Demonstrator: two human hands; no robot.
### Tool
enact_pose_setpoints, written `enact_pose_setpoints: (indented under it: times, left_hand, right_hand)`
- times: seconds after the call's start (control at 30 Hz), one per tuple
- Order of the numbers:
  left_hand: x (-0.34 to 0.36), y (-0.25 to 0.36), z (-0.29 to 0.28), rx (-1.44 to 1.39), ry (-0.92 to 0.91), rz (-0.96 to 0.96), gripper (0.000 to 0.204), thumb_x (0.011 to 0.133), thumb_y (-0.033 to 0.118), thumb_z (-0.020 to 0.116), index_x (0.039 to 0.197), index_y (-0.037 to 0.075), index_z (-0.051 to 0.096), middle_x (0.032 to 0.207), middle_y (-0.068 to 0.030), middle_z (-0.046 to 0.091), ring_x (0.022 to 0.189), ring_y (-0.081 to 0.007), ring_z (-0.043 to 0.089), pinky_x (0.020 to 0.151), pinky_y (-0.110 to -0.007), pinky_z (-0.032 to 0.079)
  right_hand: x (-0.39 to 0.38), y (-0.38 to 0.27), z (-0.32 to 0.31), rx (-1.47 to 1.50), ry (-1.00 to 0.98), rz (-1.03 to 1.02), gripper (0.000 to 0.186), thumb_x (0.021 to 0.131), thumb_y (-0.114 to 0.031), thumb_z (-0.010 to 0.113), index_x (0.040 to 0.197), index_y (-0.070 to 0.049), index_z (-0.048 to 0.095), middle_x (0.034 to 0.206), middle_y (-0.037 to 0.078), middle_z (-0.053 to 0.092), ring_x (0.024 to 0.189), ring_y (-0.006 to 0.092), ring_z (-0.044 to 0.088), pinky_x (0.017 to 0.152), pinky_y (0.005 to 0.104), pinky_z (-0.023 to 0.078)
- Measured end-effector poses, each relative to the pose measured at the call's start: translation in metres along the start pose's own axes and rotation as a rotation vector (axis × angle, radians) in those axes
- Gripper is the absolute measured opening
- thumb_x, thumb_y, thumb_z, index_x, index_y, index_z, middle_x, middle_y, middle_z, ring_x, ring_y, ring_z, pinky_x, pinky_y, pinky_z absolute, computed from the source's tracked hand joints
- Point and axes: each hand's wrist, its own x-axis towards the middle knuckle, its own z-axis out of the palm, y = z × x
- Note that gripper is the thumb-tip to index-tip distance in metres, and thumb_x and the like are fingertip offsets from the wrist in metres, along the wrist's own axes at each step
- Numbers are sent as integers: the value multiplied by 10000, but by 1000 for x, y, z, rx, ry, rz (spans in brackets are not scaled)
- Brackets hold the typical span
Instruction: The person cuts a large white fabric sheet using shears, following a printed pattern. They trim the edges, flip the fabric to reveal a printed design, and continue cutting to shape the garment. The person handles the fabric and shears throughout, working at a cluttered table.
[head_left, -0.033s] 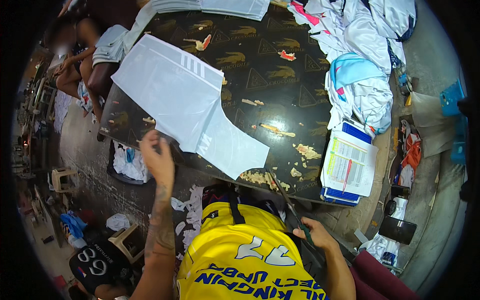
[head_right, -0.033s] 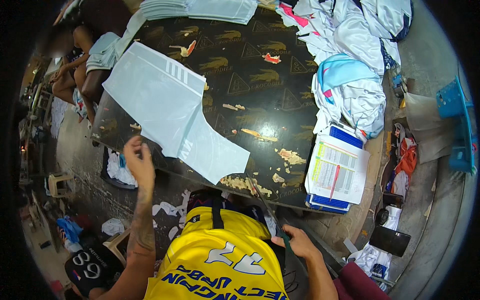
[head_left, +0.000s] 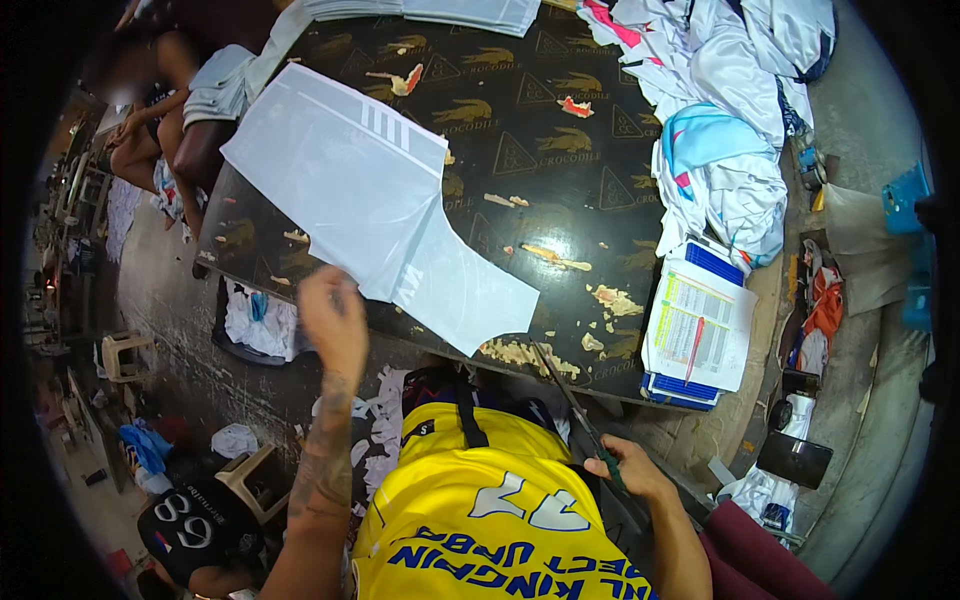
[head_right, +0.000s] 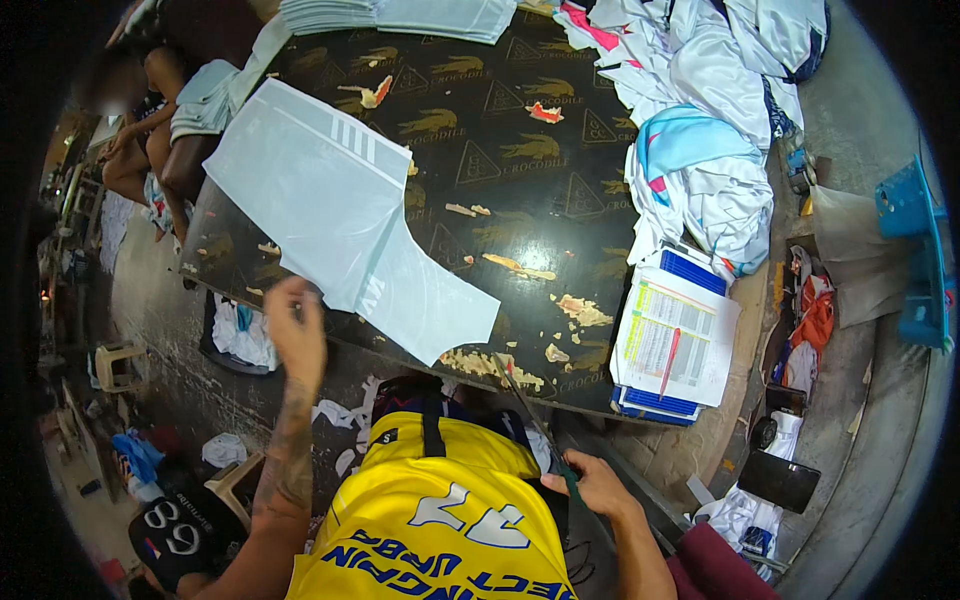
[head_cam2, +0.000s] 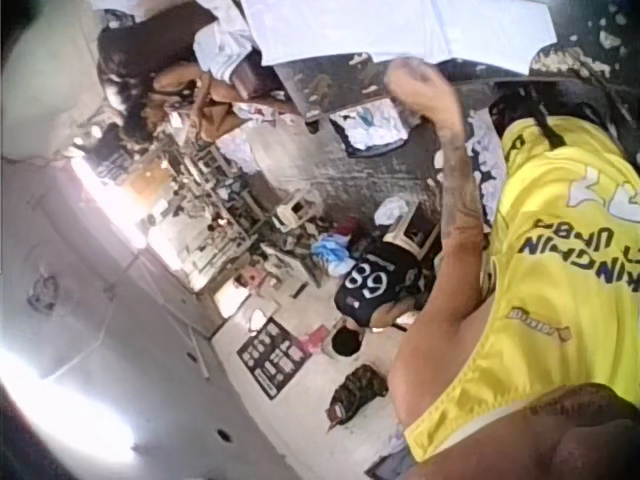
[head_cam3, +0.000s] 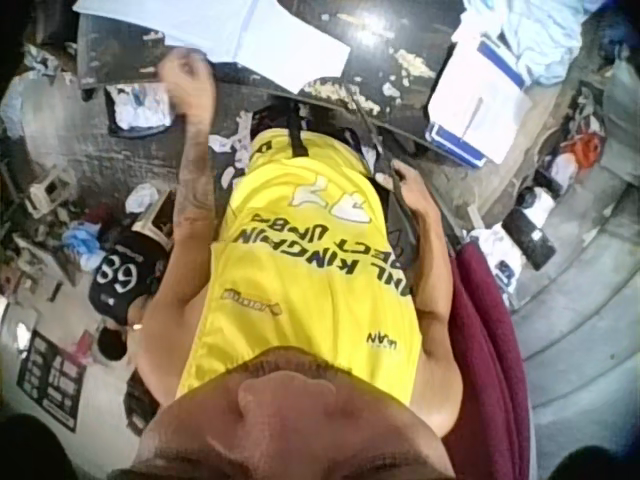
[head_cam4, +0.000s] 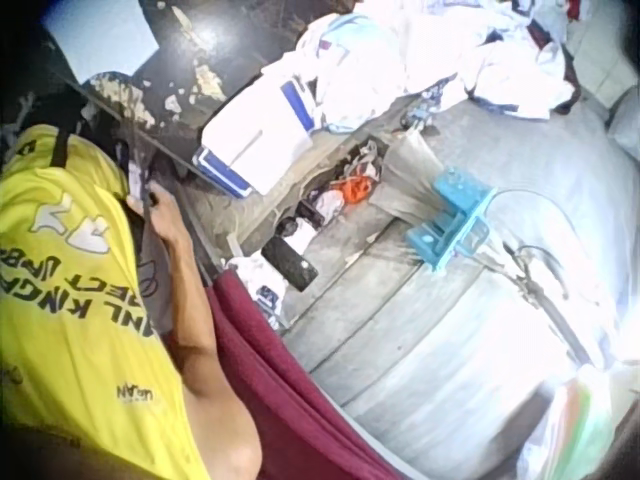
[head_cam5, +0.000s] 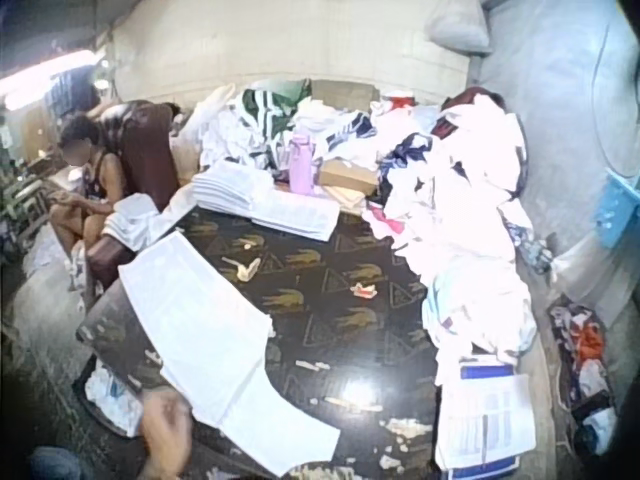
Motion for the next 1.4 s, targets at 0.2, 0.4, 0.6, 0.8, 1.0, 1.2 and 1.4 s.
enact_pose_setpoints:
  times: [0.2,0.4,0.6,0.8,1.0,1.2,1.4]
  left_hand:
    - [-34,84,90,114,-541,406,313,882,130,735,1189,111,675,1198,-103,608,1160,-325,581,1013,-490,413]
    - [-23,92,80,-50,-537,389,240,903,112,729,1139,85,692,1132,-86,624,1102,-312,593,971,-462,420]
    - [-60,69,40,18,-530,274,260,895,117,756,1147,79,703,1173,-95,639,1163,-323,585,1020,-474,409]
    - [-63,68,40,65,-570,324,325,893,124,735,1216,104,700,1302,-89,605,1300,-303,532,1120,-511,344]
    - [-67,73,36,68,-600,335,369,903,127,716,1272,109,710,1386,-113,597,1380,-333,499,1150,-529,330]
    - [-63,71,38,71,-502,314,346,894,115,709,1240,109,716,1362,-99,616,1361,-330,521,1146,-532,334]
    - [-60,63,46,-81,-614,322,263,871,13,706,1131,55,705,1264,-115,651,1254,-337,606,1054,-478,437]
  right_hand:
    - [12,17,11,-8,67,-59,735,838,-626,846,1105,40,690,845,165,653,784,258,586,732,411,463]
    - [5,3,5,-48,78,-16,701,846,-588,862,1128,33,699,858,167,664,821,258,608,753,417,475]
    - [17,-17,7,-81,-13,-49,615,857,-559,873,1070,-6,708,779,100,622,748,190,540,702,376,443]
    - [26,-20,12,-55,-36,-65,609,852,-548,874,1038,0,684,816,108,651,767,214,587,708,399,466]
    - [24,-12,9,-84,-42,-44,647,845,-580,867,1074,0,695,848,125,673,802,230,616,746,394,491]
    - [28,-24,14,-87,-84,-25,660,850,-599,856,1101,-10,696,864,143,684,817,263,635,767,413,500]
    - [62,-57,49,-29,-58,-53,686,851,-603,860,1166,-18,688,872,147,692,837,284,653,793,427,511]
